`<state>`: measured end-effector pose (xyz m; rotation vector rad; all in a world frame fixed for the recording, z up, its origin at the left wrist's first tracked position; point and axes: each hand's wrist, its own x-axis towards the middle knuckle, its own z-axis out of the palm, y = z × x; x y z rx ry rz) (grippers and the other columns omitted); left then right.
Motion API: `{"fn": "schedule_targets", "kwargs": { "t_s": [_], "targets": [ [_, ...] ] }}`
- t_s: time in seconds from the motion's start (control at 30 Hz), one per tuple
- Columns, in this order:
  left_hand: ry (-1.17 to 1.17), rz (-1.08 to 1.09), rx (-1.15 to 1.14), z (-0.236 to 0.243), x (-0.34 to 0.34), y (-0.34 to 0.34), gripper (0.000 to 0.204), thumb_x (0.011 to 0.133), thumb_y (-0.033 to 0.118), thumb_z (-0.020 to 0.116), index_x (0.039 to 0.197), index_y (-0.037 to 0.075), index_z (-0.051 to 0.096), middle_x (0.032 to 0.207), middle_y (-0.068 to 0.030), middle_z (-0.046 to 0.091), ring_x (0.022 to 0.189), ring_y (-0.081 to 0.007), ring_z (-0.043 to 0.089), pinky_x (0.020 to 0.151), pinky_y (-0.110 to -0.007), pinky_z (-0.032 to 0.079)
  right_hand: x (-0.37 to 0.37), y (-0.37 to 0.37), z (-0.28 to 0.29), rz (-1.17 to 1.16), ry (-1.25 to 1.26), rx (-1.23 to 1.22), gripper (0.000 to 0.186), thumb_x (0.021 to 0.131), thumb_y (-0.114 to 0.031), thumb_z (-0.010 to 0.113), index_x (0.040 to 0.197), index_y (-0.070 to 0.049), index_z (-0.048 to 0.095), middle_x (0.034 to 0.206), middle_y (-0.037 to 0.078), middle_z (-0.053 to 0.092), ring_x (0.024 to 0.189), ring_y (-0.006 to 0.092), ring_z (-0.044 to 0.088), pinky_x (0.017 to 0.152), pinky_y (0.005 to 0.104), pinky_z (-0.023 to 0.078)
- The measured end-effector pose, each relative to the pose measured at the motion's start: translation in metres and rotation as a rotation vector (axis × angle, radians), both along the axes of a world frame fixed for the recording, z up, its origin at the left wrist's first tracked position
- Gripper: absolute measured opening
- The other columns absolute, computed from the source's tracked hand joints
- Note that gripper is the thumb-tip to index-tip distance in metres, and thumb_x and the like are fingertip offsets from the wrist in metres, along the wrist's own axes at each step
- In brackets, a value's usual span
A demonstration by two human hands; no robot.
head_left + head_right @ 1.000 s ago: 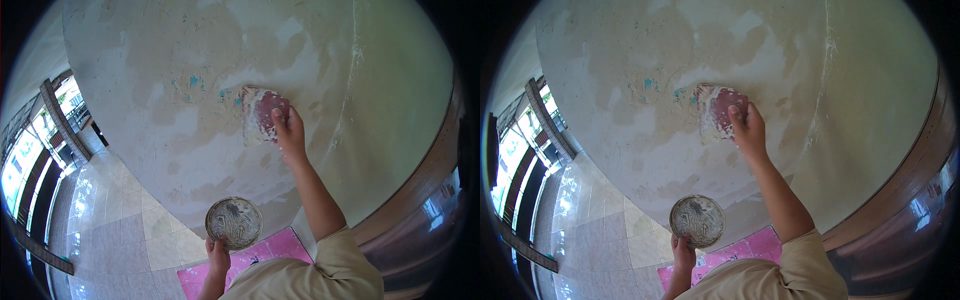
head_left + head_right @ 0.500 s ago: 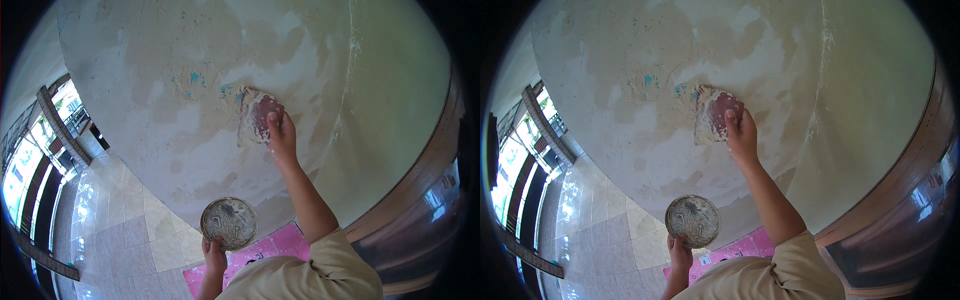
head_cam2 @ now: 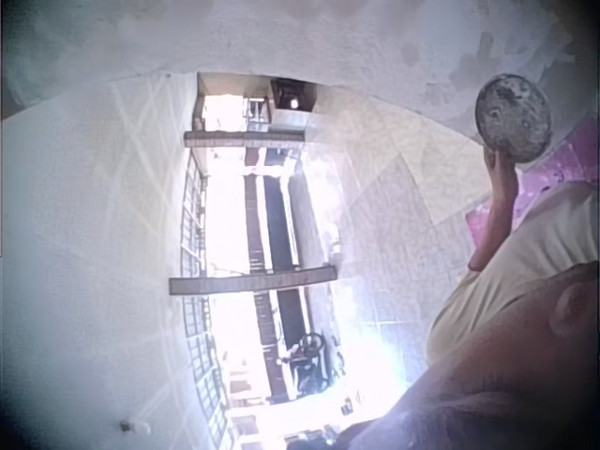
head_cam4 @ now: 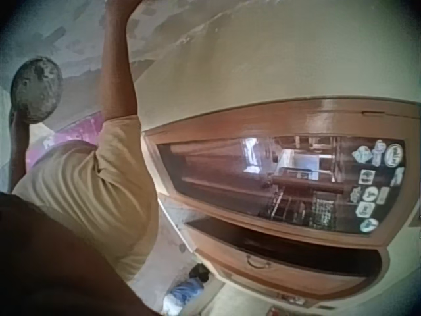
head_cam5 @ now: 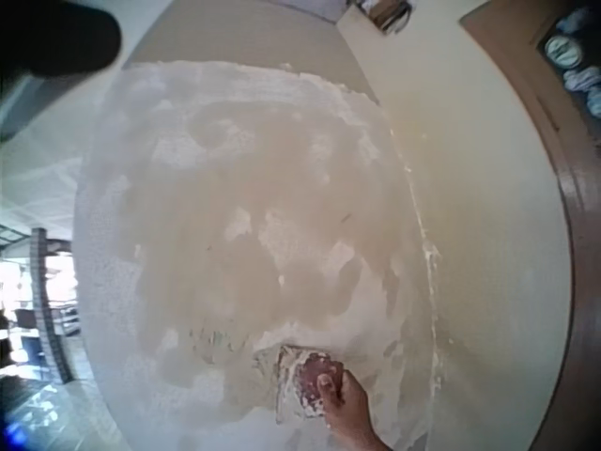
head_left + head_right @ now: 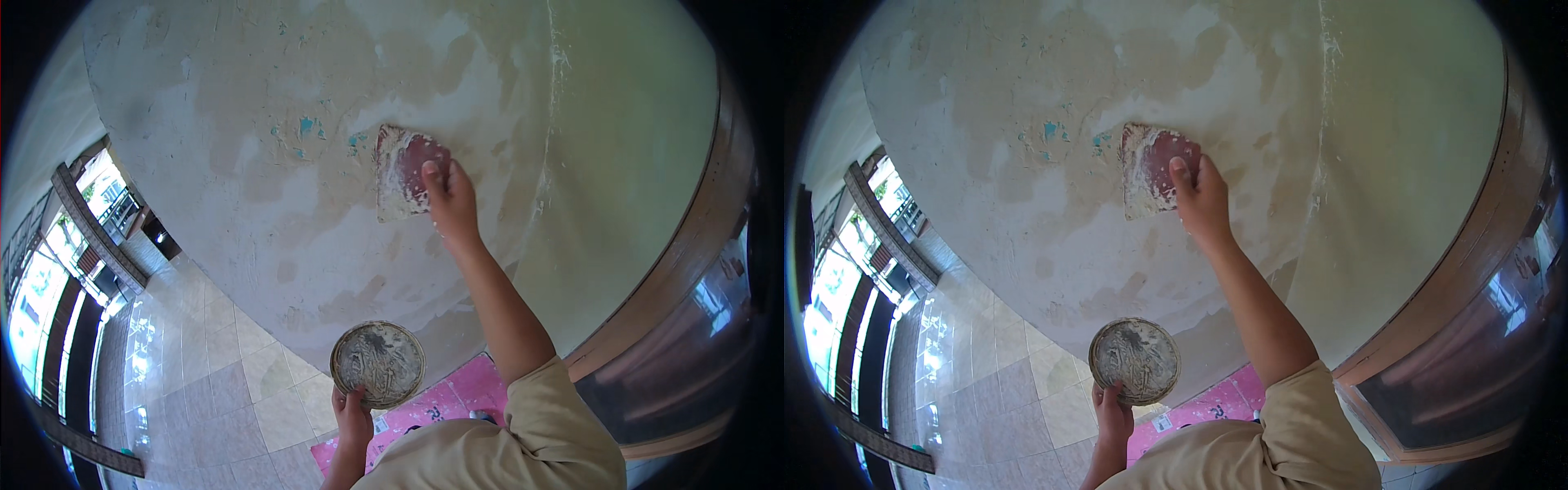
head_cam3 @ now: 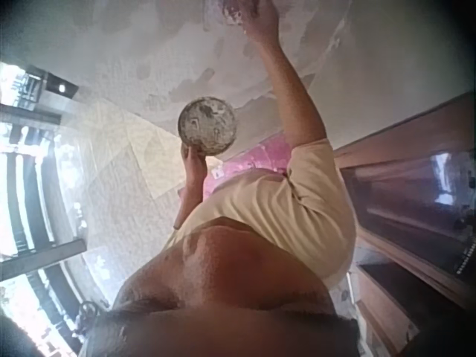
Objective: The person applies wall putty to a damaged wall surface using a scraper, taking the putty from a small container.
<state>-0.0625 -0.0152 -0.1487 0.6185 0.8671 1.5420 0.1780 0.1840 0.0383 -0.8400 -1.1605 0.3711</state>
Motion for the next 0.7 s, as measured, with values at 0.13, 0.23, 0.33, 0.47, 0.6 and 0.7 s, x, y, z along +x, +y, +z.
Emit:
{"fn": "schedule_targets", "kwargs": {
  "t_s": [0.13,0.23,0.33,0.47,0.6,0.7],
  "targets": [
    [-0.003,0.026,0.003,0.007,0.003,-0.001,0.032,0.085,0.004,0.055,0.117,0.004,0.053,0.112,-0.0081,0.061,0.1,-0.0192,0.061,0.086,-0.033,0.05,-0.003,0.005,-0.046,-0.088,-0.071,0.009,0.039,0.095,-0.04,0.056,0.102,-0.001,0.057,0.076,0.006,0.059,0.07,0.0079,0.052,0.065,0.0267,0.044],
    [0.01,0.012,0.011,0.0,0.001,-0.001,0.032,0.085,0.003,0.054,0.117,0.004,0.053,0.111,-0.0078,0.061,0.1,-0.0191,0.061,0.086,-0.033,0.05,-0.002,0.003,-0.056,0.135,0.164,0.002,0.037,0.096,-0.039,0.055,0.101,-0.002,0.056,0.076,0.008,0.059,0.069,0.0099,0.052,0.066,0.0275,0.044],
    [-0.01,-0.011,0.004,-0.004,-0.001,0.001,0.033,0.086,-0.001,0.051,0.119,0.002,0.051,0.112,-0.0077,0.059,0.103,-0.0176,0.058,0.089,-0.033,0.048,-0.005,0.008,-0.029,0.055,0.087,0.167,0.036,0.096,-0.037,0.055,0.101,-0.002,0.056,0.074,0.009,0.058,0.067,0.0114,0.052,0.064,0.0276,0.044],
    [-0.021,-0.02,-0.012,0.002,0.004,0.0,0.033,0.085,-0.001,0.051,0.119,0.002,0.052,0.111,-0.0077,0.059,0.102,-0.0177,0.058,0.089,-0.033,0.048,-0.007,0.015,-0.022,-0.059,-0.092,-0.135,0.038,0.096,-0.039,0.055,0.099,-0.001,0.056,0.071,0.008,0.057,0.064,0.0129,0.052,0.061,0.0299,0.043],
    [-0.024,0.044,0.006,0.003,0.004,-0.001,0.034,0.085,-0.002,0.05,0.118,0.002,0.052,0.11,-0.0076,0.06,0.101,-0.0179,0.059,0.089,-0.033,0.048,-0.007,0.015,-0.051,-0.015,0.023,0.078,0.038,0.096,-0.039,0.055,0.099,-0.002,0.058,0.079,0.006,0.059,0.07,0.0102,0.05,0.065,0.0271,0.043],
    [-0.029,0.044,-0.017,-0.001,0.004,0.001,0.034,0.085,-0.002,0.05,0.118,0.002,0.052,0.11,-0.0077,0.06,0.101,-0.0178,0.059,0.088,-0.032,0.048,-0.005,0.013,-0.036,0.062,0.124,0.137,0.035,0.096,-0.037,0.056,0.094,-0.002,0.056,0.076,0.005,0.057,0.069,0.009,0.049,0.063,0.0265,0.042]
  ]
}}
